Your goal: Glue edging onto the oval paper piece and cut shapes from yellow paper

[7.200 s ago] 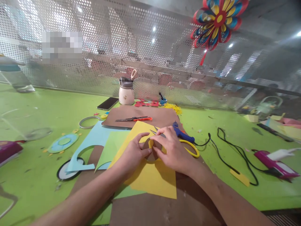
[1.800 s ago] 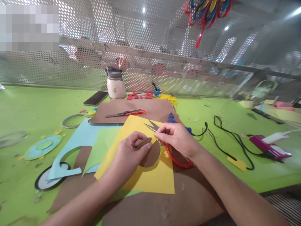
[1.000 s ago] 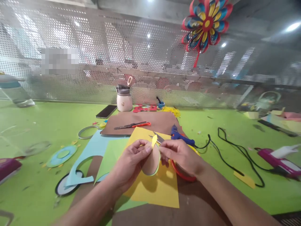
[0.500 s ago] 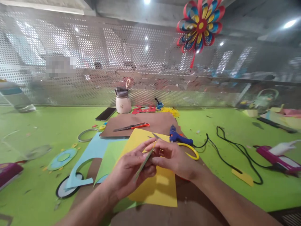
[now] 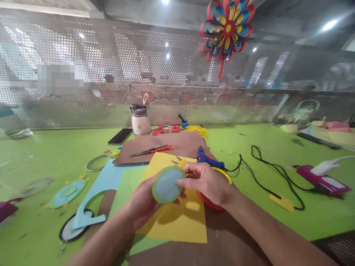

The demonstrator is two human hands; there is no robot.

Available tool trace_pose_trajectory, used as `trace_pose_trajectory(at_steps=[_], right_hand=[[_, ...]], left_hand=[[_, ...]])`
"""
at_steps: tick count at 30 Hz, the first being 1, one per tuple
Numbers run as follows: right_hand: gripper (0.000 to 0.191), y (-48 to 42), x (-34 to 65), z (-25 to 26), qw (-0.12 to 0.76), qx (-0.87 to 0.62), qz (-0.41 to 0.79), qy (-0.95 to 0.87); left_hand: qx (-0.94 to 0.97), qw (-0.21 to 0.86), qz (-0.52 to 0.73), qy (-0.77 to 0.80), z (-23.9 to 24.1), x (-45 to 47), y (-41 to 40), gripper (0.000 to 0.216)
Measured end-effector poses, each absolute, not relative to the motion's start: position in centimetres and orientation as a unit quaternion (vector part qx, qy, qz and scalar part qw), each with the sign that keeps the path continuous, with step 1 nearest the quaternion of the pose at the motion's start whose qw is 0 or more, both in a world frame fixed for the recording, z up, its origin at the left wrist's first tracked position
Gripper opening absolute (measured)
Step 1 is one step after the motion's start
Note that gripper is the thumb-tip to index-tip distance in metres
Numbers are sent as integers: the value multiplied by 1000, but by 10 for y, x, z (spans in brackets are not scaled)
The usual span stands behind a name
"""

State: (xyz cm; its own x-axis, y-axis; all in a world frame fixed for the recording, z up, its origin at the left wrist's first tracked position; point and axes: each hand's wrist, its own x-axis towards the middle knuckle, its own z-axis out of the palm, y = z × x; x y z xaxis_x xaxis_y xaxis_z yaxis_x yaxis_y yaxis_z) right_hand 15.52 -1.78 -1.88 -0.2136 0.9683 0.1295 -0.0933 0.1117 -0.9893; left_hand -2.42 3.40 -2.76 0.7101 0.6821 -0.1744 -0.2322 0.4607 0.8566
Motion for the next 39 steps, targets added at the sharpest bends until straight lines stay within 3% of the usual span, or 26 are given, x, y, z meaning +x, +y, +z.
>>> trace_pose_trajectory(at_steps=[7,16,24,39], right_hand=[[28,-13,162,-18,432,-464,534,-559],[15,-13,158,-22,408,-517,460,-596],[18,-12,154,-16,526,-466,471,-534],[21,-14,146,-26,579,-482,492,-437]], left_hand=[[492,728,338,337,-19,-27,43,27],[539,686,310,378,-22,-17,29,28],[563,677,290,374,-27,-18,26,26],[561,672,295,382,-26,-14,21,22]])
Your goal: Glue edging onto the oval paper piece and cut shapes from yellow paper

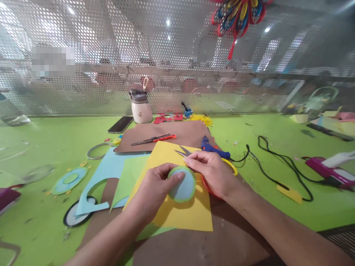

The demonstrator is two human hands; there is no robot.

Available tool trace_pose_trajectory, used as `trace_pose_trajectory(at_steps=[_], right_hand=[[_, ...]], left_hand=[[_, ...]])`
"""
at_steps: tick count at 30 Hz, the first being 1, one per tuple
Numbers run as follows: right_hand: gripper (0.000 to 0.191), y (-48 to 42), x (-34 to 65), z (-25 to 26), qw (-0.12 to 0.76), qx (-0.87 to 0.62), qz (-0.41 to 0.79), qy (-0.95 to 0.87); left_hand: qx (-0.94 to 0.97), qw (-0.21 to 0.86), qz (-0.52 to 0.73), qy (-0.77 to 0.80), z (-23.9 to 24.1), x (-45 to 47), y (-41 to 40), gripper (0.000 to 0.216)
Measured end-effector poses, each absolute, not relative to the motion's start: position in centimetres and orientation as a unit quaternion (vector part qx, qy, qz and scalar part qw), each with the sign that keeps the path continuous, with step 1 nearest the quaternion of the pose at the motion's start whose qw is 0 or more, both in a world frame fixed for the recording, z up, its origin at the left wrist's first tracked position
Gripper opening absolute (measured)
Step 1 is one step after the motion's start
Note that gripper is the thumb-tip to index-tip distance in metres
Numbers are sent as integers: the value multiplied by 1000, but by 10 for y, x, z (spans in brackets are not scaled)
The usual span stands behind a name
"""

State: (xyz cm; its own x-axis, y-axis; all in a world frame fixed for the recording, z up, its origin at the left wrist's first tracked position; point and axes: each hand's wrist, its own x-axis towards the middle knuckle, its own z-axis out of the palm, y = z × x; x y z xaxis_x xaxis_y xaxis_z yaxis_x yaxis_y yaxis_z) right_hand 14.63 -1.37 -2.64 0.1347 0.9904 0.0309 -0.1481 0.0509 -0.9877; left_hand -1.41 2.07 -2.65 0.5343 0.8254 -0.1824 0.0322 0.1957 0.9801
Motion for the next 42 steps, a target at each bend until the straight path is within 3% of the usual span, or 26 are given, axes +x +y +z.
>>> trace_pose_trajectory(at_steps=[42], right_hand=[[17,-14,147,-34,587,-466,493,-443]], left_hand=[[547,681,289,392,-25,-13,18,21]])
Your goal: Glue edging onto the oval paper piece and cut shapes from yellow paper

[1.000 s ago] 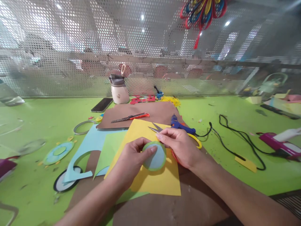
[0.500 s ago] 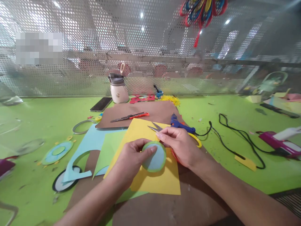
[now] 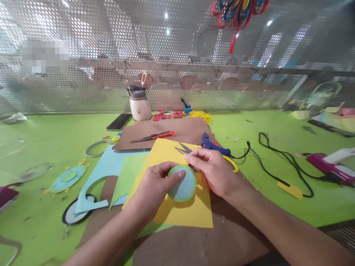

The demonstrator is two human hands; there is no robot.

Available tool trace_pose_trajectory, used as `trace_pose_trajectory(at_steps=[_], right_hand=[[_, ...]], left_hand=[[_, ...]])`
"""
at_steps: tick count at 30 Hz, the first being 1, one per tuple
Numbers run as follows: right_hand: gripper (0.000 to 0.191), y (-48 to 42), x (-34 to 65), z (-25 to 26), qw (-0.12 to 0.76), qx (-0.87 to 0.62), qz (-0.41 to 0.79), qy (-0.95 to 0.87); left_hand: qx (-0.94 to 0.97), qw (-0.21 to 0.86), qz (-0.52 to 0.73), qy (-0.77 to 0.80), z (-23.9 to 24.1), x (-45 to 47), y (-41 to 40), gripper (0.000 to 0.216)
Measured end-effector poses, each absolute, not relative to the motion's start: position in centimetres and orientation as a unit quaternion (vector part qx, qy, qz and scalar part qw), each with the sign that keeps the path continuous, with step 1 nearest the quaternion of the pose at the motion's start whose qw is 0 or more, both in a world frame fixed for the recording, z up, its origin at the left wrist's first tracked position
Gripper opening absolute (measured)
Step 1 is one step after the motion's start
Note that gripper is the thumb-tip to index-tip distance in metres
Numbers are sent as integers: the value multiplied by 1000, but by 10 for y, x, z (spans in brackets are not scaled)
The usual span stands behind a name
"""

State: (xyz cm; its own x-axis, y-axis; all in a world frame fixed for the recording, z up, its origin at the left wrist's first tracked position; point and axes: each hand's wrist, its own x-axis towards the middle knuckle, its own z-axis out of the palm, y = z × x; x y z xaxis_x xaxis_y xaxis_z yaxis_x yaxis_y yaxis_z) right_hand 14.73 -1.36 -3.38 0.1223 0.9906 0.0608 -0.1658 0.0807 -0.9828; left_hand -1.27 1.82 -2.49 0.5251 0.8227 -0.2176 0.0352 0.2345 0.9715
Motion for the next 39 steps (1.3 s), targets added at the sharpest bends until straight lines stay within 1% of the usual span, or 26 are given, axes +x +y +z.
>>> trace_pose_trajectory(at_steps=[5,11,16,19,27,34,39], right_hand=[[19,-13,148,-32,580,-465,489,-455],[14,-13,148,-32,582,-435,518,-451],[29,-15,145,-29,588,-389,569,-422],[28,-16,144,-29,585,-388,575,-420],[21,-16,146,-34,554,-466,505,-470],[23,-16,150,-34,536,-492,448,-520],[24,-16,150,-31,524,-499,434,-537]], left_hand=[[549,679,284,396,-24,-12,17,22],[555,670,288,401,-23,-12,18,21],[561,666,296,394,-25,-13,19,23],[560,655,317,396,-26,-14,20,24],[563,646,321,403,-29,-14,21,23],[575,637,308,411,-29,-13,21,24],[578,636,302,413,-28,-14,20,23]])
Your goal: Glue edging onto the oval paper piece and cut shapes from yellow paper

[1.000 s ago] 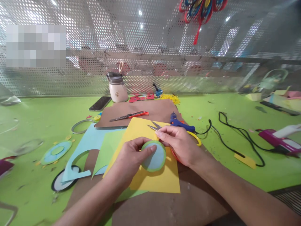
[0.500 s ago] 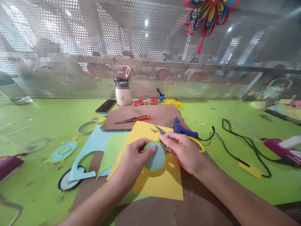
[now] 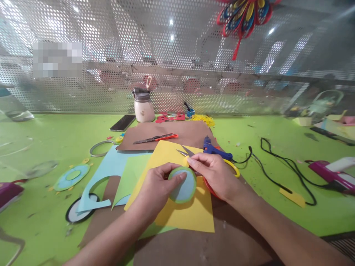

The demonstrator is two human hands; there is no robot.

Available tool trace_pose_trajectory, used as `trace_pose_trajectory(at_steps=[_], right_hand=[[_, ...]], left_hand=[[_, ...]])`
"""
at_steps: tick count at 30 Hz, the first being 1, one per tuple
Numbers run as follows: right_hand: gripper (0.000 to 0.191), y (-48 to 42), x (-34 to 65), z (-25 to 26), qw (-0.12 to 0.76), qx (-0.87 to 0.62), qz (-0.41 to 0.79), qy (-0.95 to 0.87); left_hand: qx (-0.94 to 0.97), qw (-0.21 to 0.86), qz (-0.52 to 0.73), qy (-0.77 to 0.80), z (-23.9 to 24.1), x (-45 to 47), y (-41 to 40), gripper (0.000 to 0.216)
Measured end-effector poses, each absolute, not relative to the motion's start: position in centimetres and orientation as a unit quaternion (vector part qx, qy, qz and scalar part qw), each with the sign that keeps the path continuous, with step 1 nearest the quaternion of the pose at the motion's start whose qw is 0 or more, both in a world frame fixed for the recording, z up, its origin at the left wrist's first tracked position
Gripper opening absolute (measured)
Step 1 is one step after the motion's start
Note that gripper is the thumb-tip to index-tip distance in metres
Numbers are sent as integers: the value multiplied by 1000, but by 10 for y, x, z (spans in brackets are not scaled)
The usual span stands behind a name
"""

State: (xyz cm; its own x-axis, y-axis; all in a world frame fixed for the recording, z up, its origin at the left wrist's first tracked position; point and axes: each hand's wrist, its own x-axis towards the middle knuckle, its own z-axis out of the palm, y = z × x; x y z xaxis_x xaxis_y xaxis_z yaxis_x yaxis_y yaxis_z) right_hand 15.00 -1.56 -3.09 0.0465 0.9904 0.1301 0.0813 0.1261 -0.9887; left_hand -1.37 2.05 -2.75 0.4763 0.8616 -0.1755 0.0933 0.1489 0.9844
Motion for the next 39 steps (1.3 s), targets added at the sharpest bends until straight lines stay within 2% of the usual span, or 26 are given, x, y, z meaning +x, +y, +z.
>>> trace_pose_trajectory(at_steps=[39], right_hand=[[24,-15,149,-32,527,-508,427,-532]], left_hand=[[598,617,314,404,-28,-13,18,24]])
